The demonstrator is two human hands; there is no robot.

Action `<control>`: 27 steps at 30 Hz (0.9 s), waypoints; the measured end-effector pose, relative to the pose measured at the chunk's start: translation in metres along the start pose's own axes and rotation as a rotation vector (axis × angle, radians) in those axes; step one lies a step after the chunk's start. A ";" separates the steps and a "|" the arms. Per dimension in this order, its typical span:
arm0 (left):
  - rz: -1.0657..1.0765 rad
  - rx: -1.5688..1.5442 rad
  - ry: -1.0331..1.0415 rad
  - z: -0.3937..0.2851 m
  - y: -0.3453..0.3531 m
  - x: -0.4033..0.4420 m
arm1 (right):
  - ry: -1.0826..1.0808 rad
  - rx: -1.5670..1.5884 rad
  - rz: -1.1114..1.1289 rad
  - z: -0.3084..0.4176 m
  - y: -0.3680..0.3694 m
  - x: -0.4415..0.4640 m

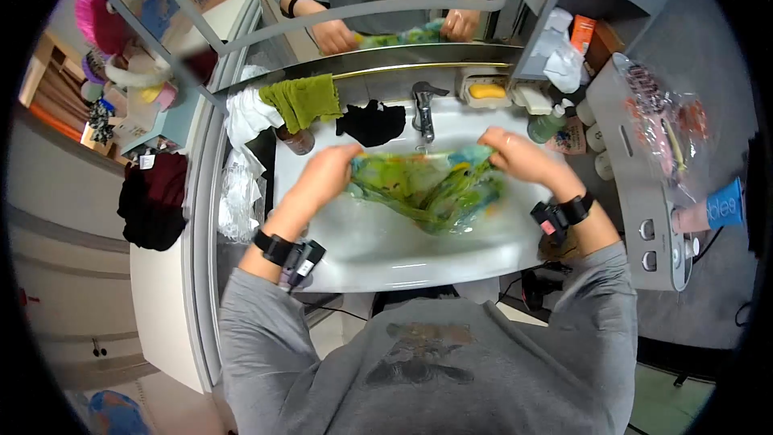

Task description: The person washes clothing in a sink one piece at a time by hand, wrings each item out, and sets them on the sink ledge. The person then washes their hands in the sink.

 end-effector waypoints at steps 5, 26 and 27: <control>-0.154 0.087 0.170 -0.091 -0.100 0.026 | -0.196 -0.124 -0.154 0.059 -0.124 -0.002; -0.523 0.407 0.553 -0.206 -0.251 0.036 | -0.210 -0.043 -0.742 0.136 -0.289 -0.009; -0.534 0.376 0.480 -0.191 -0.239 0.037 | -0.179 -0.093 -0.675 0.124 -0.278 -0.006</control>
Point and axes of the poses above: each hand's wrist, its own x-axis towards the middle knuckle, its own y-axis out of the palm, z = x × y, the point moved 10 cm from there along x, towards the middle knuckle, and after that the axes turned 6 degrees about -z, right-handed, at the moved point
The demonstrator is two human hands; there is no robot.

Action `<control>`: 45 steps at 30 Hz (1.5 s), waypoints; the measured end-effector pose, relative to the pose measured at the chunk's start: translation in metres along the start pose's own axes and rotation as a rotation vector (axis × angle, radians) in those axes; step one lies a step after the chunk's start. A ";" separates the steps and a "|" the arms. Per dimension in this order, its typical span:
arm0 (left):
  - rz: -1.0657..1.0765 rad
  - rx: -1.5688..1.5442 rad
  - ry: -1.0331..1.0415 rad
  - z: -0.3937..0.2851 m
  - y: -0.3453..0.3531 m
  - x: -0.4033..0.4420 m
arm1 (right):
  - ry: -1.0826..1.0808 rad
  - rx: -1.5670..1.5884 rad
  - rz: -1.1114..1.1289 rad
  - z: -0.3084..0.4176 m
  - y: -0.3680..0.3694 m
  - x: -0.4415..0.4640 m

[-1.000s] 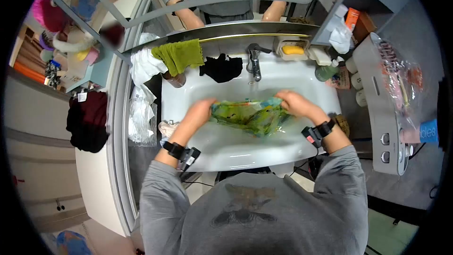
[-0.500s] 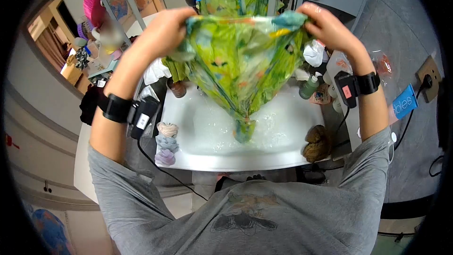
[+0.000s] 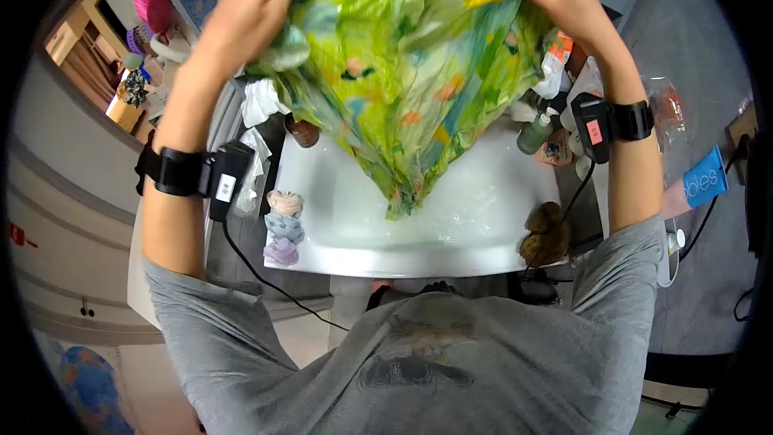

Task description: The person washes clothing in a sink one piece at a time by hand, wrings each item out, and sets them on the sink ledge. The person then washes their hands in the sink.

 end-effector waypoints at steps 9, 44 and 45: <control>0.545 0.039 -0.553 0.014 0.167 -0.167 | 0.328 0.176 0.375 -0.105 0.159 -0.133; 1.324 -0.331 -0.764 -0.083 0.468 -0.468 | 0.675 -0.212 1.269 -0.131 0.479 -0.462; 1.399 -0.334 -0.771 -0.087 0.472 -0.480 | 0.675 -0.216 1.262 -0.129 0.479 -0.468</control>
Point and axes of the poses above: each hand's wrist, its own x-axis towards the middle knuckle, its own y-axis out of the palm, z = x × y, the point moved 10 cm from there along x, towards the middle knuckle, and after that the axes turned 6 degrees about -z, right-handed, at the moved point
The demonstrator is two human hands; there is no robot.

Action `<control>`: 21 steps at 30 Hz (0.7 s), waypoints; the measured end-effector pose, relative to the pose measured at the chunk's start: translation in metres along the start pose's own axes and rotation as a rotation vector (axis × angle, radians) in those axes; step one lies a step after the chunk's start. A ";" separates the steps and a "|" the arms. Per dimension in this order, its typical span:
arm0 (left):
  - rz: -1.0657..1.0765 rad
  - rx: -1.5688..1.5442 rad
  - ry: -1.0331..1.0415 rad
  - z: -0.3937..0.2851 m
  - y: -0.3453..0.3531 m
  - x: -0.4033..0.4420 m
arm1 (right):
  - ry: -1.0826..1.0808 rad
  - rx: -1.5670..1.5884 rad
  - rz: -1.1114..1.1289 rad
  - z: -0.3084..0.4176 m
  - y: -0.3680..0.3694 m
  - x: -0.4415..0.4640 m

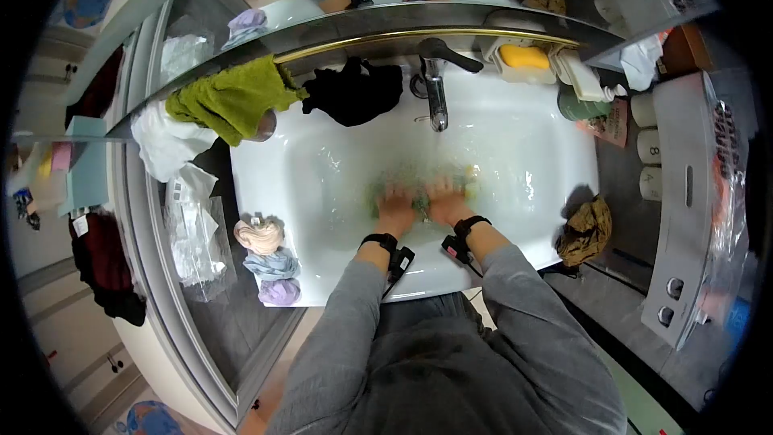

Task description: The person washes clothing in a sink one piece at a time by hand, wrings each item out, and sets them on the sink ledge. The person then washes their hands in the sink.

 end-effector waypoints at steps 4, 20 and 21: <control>-0.304 0.120 0.122 0.008 -0.018 0.007 | 0.038 0.020 0.005 -0.006 -0.040 -0.011; -0.589 -0.360 0.388 -0.056 -0.193 -0.101 | -0.460 -0.299 -1.147 0.033 -0.332 -0.109; -0.551 -0.379 0.359 -0.056 -0.192 -0.102 | -0.443 -0.275 -1.163 0.030 -0.332 -0.104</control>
Point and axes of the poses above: each hand's wrist, its own x-axis towards the middle knuckle, its own y-axis out of the palm, z = x × y, the point moved 10 cm from there along x, towards the middle knuckle, and after that the axes turned 6 degrees about -z, right-handed, at the moved point
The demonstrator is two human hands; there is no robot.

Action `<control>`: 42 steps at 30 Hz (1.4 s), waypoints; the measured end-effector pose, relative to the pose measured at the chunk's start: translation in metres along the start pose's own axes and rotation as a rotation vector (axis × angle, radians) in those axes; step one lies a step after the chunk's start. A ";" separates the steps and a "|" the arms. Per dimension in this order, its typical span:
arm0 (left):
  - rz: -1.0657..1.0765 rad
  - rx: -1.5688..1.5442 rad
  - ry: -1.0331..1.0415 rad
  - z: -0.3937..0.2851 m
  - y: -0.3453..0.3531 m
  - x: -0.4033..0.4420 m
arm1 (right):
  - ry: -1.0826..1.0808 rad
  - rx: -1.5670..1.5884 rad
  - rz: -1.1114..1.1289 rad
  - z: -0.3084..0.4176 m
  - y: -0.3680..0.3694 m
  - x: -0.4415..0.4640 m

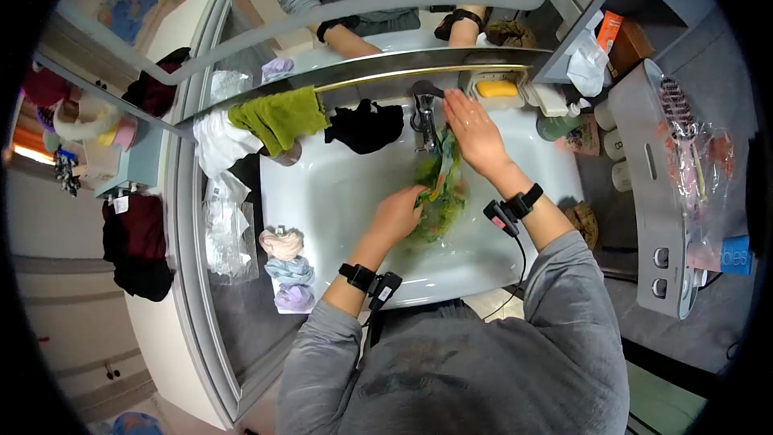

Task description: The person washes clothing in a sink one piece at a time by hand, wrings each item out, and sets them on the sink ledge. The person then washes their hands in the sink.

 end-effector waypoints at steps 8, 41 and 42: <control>-0.099 -0.029 0.048 0.026 0.007 -0.006 | 0.167 0.146 -0.042 -0.010 0.014 -0.026; 0.449 0.525 -0.053 0.167 0.222 -0.025 | 0.201 0.232 1.194 0.076 0.224 -0.233; 0.446 0.481 0.021 0.170 0.224 -0.019 | 0.320 0.269 1.191 0.068 0.221 -0.229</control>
Point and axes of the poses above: each hand's wrist, its own x-axis towards the middle knuckle, its own y-axis out of the palm, z = x × y, the point moved 10 cm from there along x, towards the middle knuckle, and after that the axes turned 6 degrees about -z, right-handed, at the moved point
